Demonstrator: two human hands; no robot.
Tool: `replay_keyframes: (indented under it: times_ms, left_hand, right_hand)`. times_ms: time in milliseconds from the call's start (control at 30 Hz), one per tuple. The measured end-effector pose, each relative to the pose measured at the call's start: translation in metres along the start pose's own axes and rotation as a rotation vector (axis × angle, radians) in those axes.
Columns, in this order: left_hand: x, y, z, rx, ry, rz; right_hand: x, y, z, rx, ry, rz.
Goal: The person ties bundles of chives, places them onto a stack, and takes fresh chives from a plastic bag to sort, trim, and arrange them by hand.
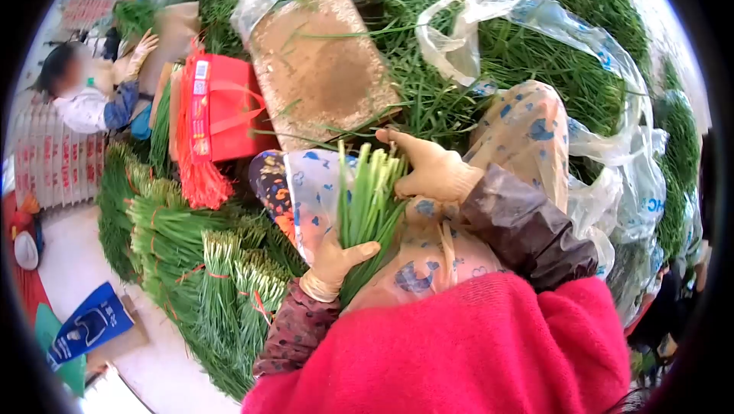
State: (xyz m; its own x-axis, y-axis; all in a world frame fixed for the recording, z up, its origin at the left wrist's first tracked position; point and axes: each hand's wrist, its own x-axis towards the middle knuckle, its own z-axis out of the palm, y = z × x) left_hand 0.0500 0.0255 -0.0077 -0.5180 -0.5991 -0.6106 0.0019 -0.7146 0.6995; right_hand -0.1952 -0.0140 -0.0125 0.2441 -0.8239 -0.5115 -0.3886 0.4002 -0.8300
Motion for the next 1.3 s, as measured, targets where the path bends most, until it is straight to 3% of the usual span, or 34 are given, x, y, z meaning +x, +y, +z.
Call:
replay_keyframes:
  times_ms: [100,200,233,267,333,400,467,600,667,700,733,767,833,867,933,1000,1133,1167,1267,1300]
  left_hand:
    - [0.0,0.0,0.001,0.238,0.0,0.032]
    - [0.005,0.003,0.005,0.194,-0.049,0.04]
    - [0.005,0.002,0.006,0.128,-0.048,0.03]
    - [0.005,0.001,0.007,0.118,-0.063,0.026]
    - [0.005,0.001,0.004,0.039,-0.078,-0.038]
    - [0.005,-0.001,-0.001,0.059,-0.054,-0.06]
    - [0.003,0.003,-0.005,0.049,-0.097,-0.099]
    - [-0.008,0.006,-0.004,0.013,-0.109,-0.102]
    - [-0.009,0.004,-0.007,-0.041,-0.078,-0.052]
    - [-0.011,0.01,-0.004,-0.011,-0.064,0.004]
    - [-0.011,0.009,-0.006,-0.012,-0.058,0.013]
    - [-0.011,0.005,-0.009,0.005,-0.027,0.059]
    - [-0.011,0.006,-0.01,0.015,-0.003,0.088]
    - [-0.01,0.006,-0.01,0.017,-0.005,0.086]
    - [-0.008,0.005,-0.009,0.009,-0.005,0.1]
    - [-0.009,0.005,-0.009,0.03,-0.018,0.086]
    - [-0.006,0.004,-0.006,0.02,-0.052,0.055]
    - [-0.005,0.001,-0.008,0.051,-0.057,0.036]
    - [-0.004,-0.006,-0.008,0.081,-0.057,0.015]
    - [-0.004,-0.006,-0.008,0.09,-0.053,0.01]
  right_hand:
    - [0.007,0.024,0.009,0.325,-0.02,-0.003]
    - [-0.001,0.006,0.001,0.035,0.036,0.161]
    - [-0.001,0.014,0.004,-0.105,0.106,0.036]
    - [0.0,0.015,0.004,-0.112,0.112,0.052]
    - [0.005,0.012,0.001,-0.549,0.118,-0.001]
    - [0.014,0.014,-0.004,-0.692,0.123,-0.068]
    - [0.026,0.015,-0.017,-0.665,0.309,-0.066]
    - [0.081,0.075,-0.079,0.081,0.867,-0.044]
    - [0.048,0.04,-0.089,-0.32,0.793,0.198]
    - [0.042,0.06,-0.082,-0.5,0.809,-0.07]
    - [0.022,0.033,-0.081,-0.567,0.479,0.073]
    - [0.02,0.063,-0.069,-0.656,0.36,-0.11]
    - [-0.001,0.014,-0.056,-0.302,-0.215,0.047]
    - [-0.001,0.035,-0.042,-0.094,-0.296,-0.157]
    - [0.014,0.063,-0.005,0.606,-0.255,-0.372]
    - [0.004,0.021,-0.024,0.727,-0.144,-0.061]
    - [0.009,0.001,-0.031,0.299,-0.161,-0.015]
    - [0.014,0.007,-0.025,0.287,-0.062,-0.157]
    - [0.017,0.013,-0.016,0.383,0.124,-0.171]
    - [0.016,0.007,-0.017,0.353,0.185,-0.077]
